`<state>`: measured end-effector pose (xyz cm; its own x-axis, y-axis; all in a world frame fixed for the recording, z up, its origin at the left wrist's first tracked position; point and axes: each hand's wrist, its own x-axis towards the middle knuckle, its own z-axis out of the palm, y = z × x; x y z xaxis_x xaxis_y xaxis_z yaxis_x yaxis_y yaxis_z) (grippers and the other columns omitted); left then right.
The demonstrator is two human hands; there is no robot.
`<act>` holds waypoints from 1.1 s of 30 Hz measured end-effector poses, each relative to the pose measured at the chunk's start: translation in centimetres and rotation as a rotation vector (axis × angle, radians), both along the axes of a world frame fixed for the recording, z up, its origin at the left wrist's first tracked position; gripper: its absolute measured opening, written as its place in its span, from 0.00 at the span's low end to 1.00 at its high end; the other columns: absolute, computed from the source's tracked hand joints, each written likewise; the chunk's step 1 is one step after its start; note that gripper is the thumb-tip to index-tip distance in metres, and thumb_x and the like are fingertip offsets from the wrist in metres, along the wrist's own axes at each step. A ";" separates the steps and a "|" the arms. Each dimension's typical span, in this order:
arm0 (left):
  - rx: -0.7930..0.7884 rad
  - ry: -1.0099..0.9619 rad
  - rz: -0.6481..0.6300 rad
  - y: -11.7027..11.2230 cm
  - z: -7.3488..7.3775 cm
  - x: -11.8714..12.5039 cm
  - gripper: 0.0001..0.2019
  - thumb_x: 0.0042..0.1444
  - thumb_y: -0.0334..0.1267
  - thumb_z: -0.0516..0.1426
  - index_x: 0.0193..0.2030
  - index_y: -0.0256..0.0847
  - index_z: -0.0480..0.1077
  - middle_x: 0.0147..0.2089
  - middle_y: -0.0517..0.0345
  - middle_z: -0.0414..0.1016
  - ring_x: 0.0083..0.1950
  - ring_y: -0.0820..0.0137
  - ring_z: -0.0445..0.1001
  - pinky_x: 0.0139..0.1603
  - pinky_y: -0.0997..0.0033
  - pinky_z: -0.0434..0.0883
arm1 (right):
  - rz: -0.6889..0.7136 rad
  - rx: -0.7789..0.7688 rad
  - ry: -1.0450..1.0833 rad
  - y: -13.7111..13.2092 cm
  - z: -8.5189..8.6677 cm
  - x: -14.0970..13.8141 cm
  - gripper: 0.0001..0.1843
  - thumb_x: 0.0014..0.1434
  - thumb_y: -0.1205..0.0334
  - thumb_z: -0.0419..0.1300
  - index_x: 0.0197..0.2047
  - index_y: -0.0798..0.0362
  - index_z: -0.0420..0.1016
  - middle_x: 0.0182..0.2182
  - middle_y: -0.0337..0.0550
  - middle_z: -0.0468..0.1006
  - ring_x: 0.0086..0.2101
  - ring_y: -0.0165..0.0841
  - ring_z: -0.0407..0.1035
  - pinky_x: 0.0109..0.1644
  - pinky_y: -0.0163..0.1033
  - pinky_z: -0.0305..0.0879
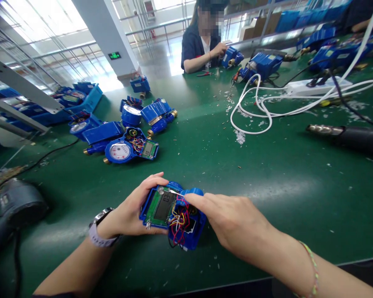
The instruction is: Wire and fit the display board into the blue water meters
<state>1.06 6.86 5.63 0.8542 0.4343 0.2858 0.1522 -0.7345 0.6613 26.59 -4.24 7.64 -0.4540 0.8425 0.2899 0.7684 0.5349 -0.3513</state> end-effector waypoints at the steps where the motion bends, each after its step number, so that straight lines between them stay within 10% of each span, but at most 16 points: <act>1: 0.004 0.004 -0.007 0.0 0.1 0.1 0.44 0.46 0.55 0.67 0.65 0.45 0.51 0.59 0.44 0.66 0.66 0.48 0.63 0.70 0.44 0.56 | 0.015 0.001 -0.042 0.1 0.2 0.0 0.27 0.61 0.79 0.45 0.61 0.52 0.60 0.38 0.41 0.78 0.32 0.30 0.73 0.30 0.34 0.63; 9: -0.045 0.047 -0.006 -0.1 1.0 0.1 0.44 0.45 0.52 0.68 0.64 0.45 0.52 0.61 0.44 0.65 0.66 0.50 0.62 0.68 0.47 0.61 | 0.105 0.060 -0.441 1.8 2.1 -0.4 0.45 0.47 0.79 0.53 0.68 0.49 0.53 0.28 0.33 0.75 0.19 0.29 0.66 0.20 0.38 0.42; 24: -0.065 -0.068 0.013 0.3 -0.1 0.1 0.47 0.44 0.51 0.69 0.66 0.47 0.50 0.61 0.46 0.63 0.65 0.53 0.63 0.68 0.52 0.61 | 0.039 -0.267 0.232 2.0 0.5 -0.8 0.26 0.68 0.71 0.42 0.67 0.52 0.58 0.54 0.44 0.74 0.47 0.32 0.74 0.48 0.35 0.73; 33: -0.077 0.012 0.027 0.1 0.3 0.1 0.52 0.44 0.52 0.69 0.70 0.48 0.44 0.66 0.43 0.59 0.67 0.48 0.60 0.70 0.45 0.58 | -0.001 -0.139 -0.202 1.4 2.0 0.0 0.31 0.57 0.78 0.52 0.61 0.47 0.61 0.38 0.39 0.80 0.26 0.29 0.74 0.25 0.30 0.60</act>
